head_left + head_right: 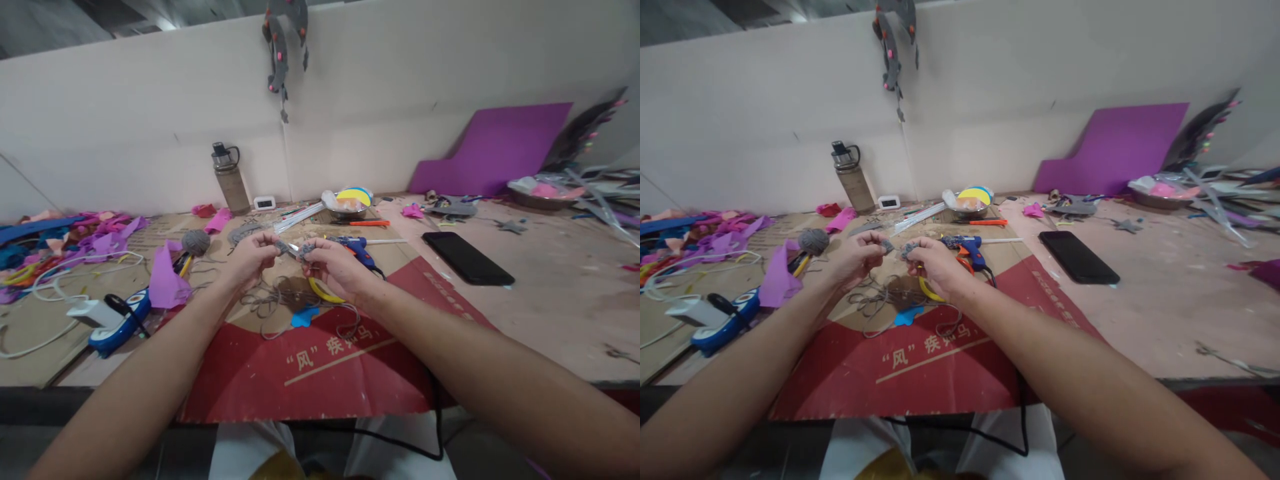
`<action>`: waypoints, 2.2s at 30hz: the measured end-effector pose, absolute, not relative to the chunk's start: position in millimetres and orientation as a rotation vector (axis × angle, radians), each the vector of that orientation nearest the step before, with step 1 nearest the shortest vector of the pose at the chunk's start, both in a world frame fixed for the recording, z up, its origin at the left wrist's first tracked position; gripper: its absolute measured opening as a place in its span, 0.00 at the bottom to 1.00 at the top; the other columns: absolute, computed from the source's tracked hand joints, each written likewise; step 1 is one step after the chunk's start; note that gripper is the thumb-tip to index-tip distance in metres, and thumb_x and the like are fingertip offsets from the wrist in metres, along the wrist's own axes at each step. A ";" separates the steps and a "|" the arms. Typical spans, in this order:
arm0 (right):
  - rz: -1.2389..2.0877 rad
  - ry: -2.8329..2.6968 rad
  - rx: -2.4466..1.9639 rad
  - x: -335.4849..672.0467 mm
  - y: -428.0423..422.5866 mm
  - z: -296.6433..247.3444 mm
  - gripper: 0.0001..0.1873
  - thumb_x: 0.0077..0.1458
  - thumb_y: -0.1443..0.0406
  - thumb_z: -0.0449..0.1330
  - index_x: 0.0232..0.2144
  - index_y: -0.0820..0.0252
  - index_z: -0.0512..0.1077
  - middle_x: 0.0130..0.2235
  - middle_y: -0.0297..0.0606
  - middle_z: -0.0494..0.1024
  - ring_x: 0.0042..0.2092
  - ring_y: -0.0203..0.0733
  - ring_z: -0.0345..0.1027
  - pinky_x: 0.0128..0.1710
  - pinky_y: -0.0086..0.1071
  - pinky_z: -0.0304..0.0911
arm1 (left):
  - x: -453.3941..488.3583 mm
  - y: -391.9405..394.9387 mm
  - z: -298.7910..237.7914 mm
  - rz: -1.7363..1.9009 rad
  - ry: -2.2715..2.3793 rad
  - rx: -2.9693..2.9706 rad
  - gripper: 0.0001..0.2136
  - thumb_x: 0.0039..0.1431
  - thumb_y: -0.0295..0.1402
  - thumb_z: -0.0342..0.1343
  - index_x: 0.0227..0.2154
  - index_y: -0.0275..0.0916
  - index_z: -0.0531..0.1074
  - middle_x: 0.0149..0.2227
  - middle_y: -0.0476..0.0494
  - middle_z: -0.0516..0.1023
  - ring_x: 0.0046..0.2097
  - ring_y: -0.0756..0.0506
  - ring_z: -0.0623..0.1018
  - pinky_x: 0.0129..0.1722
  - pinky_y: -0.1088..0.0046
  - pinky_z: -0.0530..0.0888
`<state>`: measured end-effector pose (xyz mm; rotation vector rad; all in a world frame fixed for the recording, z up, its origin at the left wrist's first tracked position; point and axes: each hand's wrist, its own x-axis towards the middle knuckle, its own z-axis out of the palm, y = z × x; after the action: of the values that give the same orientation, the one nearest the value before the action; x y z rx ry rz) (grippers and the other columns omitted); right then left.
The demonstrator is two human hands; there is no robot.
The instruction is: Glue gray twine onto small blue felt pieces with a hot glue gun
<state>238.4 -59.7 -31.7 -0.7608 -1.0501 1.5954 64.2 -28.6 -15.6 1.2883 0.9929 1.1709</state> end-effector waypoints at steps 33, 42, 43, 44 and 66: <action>1.471 -1.299 -0.940 242.1 -60.0 -33.6 0.18 0.40 0.55 0.68 0.20 0.58 0.64 0.20 0.27 0.63 0.24 0.31 0.54 0.26 0.30 0.47 | 64.9 -42.8 -7.5 0.988 0.987 1.591 0.11 0.40 0.28 0.64 0.30 0.36 0.73 0.27 0.50 0.72 0.26 0.54 0.67 0.23 0.79 0.60; 1.147 -1.428 -1.030 240.5 -59.1 -33.9 0.12 0.48 0.58 0.62 0.20 0.57 0.67 0.20 0.28 0.63 0.24 0.33 0.51 0.27 0.31 0.47 | 68.5 -46.1 -3.1 0.976 0.989 1.495 0.11 0.40 0.31 0.66 0.29 0.36 0.74 0.25 0.50 0.70 0.23 0.55 0.64 0.22 0.78 0.59; 1.091 -1.462 -1.027 240.6 -59.8 -32.9 0.12 0.49 0.59 0.62 0.20 0.57 0.67 0.21 0.28 0.63 0.25 0.33 0.52 0.27 0.32 0.48 | 68.5 -46.2 -3.0 0.968 0.982 1.467 0.11 0.40 0.32 0.66 0.29 0.35 0.74 0.24 0.51 0.69 0.23 0.55 0.63 0.22 0.78 0.59; 1.034 -1.494 -1.022 240.8 -60.5 -31.8 0.11 0.50 0.59 0.61 0.21 0.57 0.67 0.21 0.29 0.64 0.25 0.33 0.53 0.28 0.32 0.49 | 68.3 -46.1 -2.9 0.964 0.971 1.438 0.11 0.41 0.34 0.66 0.28 0.35 0.74 0.23 0.51 0.67 0.22 0.55 0.63 0.22 0.78 0.58; 0.889 -1.613 -1.036 242.4 -55.2 -32.4 0.07 0.49 0.64 0.59 0.21 0.58 0.67 0.23 0.30 0.67 0.27 0.35 0.58 0.32 0.32 0.54 | 41.0 -30.2 14.0 1.128 1.236 2.102 0.12 0.56 0.43 0.58 0.33 0.41 0.81 0.40 0.42 0.80 0.46 0.42 0.75 0.45 0.72 0.68</action>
<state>242.4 -55.2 -32.4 -1.0361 -1.6132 0.8892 41.0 -30.2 14.0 2.1020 1.2356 1.1284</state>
